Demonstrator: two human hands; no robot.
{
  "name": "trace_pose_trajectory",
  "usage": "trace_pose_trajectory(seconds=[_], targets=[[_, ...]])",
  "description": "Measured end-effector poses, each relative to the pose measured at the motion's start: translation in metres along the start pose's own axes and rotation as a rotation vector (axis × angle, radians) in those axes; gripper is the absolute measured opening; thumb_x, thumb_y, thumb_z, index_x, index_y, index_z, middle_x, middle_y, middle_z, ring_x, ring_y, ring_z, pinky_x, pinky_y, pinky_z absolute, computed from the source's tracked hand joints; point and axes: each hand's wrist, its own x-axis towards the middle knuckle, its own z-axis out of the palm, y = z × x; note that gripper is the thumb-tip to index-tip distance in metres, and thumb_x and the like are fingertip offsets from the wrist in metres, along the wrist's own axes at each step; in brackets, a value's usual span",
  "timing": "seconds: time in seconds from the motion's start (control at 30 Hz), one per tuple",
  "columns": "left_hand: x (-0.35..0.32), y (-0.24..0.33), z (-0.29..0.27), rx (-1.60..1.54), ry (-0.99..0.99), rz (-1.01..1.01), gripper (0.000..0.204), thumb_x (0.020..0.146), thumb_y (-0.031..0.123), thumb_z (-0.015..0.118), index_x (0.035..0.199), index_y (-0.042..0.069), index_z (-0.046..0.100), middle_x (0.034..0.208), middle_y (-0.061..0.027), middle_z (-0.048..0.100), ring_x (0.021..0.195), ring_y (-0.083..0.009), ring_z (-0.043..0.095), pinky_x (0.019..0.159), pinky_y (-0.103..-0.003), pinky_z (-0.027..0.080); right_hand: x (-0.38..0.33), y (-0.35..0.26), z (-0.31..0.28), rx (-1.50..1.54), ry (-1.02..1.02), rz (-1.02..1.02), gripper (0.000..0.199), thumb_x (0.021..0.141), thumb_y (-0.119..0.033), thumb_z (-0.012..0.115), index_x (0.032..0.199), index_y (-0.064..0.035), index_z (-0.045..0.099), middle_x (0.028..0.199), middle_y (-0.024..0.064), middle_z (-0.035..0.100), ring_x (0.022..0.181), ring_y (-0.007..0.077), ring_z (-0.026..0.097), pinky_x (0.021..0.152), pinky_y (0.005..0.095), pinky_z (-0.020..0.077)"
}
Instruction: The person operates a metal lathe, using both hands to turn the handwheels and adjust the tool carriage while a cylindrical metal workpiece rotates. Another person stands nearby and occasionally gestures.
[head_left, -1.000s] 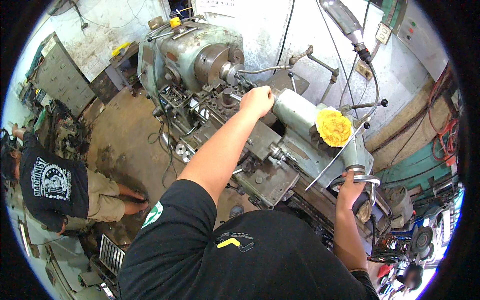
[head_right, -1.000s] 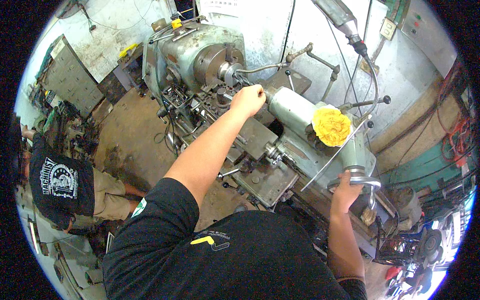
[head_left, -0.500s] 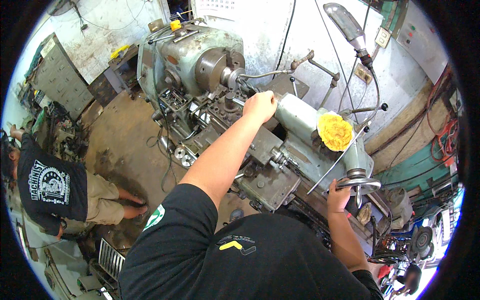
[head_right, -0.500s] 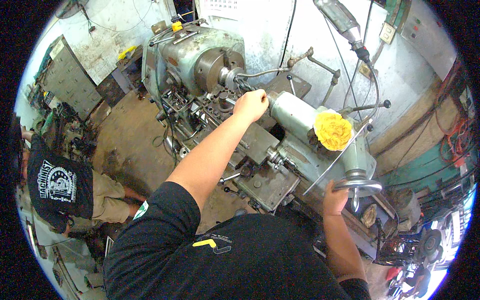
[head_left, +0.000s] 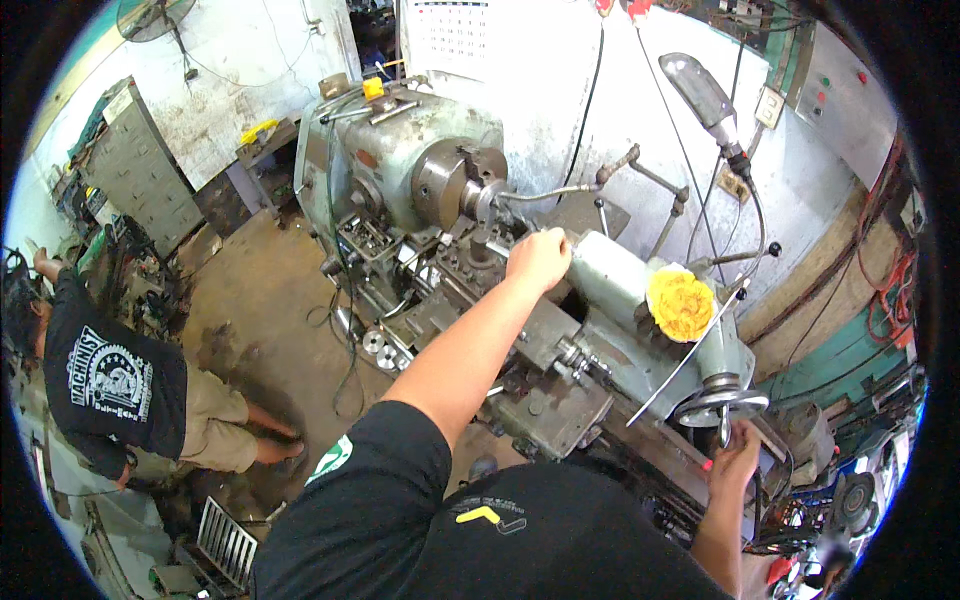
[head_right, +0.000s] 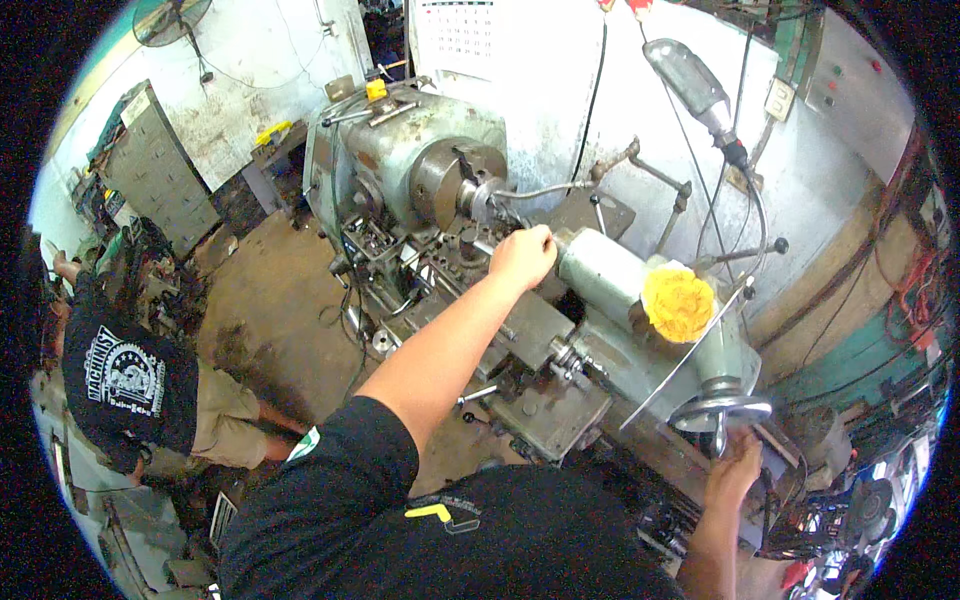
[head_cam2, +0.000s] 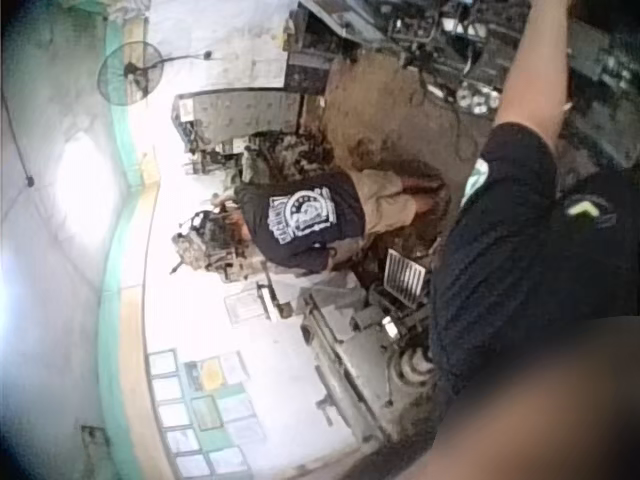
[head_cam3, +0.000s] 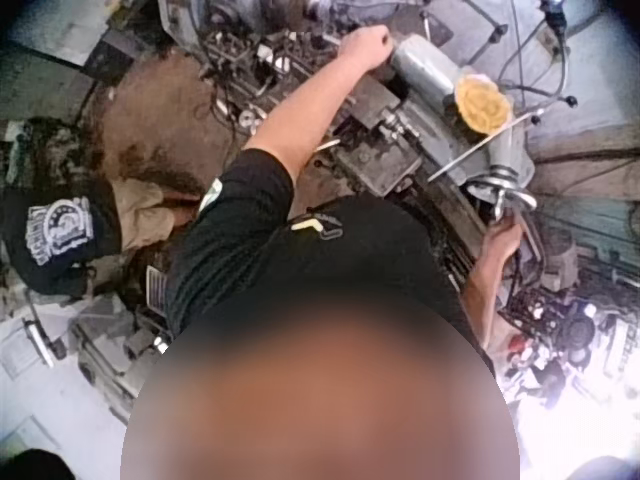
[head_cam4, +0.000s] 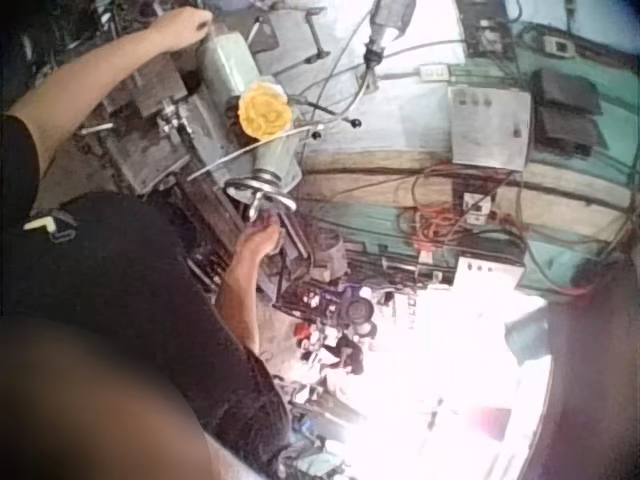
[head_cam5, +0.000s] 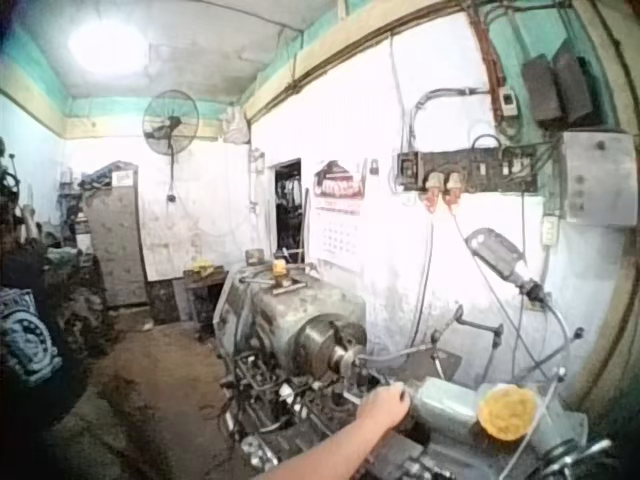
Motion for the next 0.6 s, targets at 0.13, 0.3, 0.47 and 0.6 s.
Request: trace_pose_trajectory(seconds=[0.13,0.3,0.47,0.6], targets=[[-0.003,-0.001,0.003,0.002,-0.028,0.008,0.027,0.094,0.033,0.059,0.1,0.009,0.069,0.1,-0.0208,0.073,0.097,-0.0428,0.069,0.083,-0.053,0.055,0.016,-0.039,0.034,0.093,-0.018,0.179,0.048,0.1,-0.037,0.062,0.129,0.0007,0.052,0.121,0.0144,0.059,0.11,0.0273,0.059,0.103,0.0405,0.0463],[-0.005,0.001,0.0,-0.003,-0.024,0.016,0.026,0.094,0.033,0.06,0.103,0.01,0.069,0.1,-0.0199,0.073,0.097,-0.0421,0.069,0.083,-0.053,0.054,0.044,-0.065,0.07,0.43,0.176,0.483,0.049,0.1,-0.034,0.057,0.131,0.0031,0.046,0.116,0.0156,0.059,0.104,0.0271,0.059,0.097,0.0429,0.0509],[-0.005,0.001,-0.001,0.004,-0.038,0.004,0.026,0.094,0.033,0.059,0.103,0.01,0.069,0.1,-0.0197,0.073,0.097,-0.0421,0.069,0.084,-0.053,0.054,0.056,-0.035,0.072,0.435,0.268,0.192,0.025,0.098,-0.017,0.055,0.112,0.0021,0.05,0.1,0.0117,0.058,0.09,0.0244,0.061,0.09,0.0428,0.0542],[-0.006,0.001,0.0,0.008,-0.035,0.0,0.026,0.095,0.032,0.059,0.103,0.01,0.069,0.099,-0.0198,0.073,0.097,-0.0418,0.069,0.084,-0.053,0.054,0.05,-0.022,0.067,0.422,0.095,0.087,0.013,0.096,-0.014,0.056,0.095,-0.0014,0.052,0.088,0.0094,0.056,0.082,0.0227,0.056,0.08,0.0389,0.0519]])
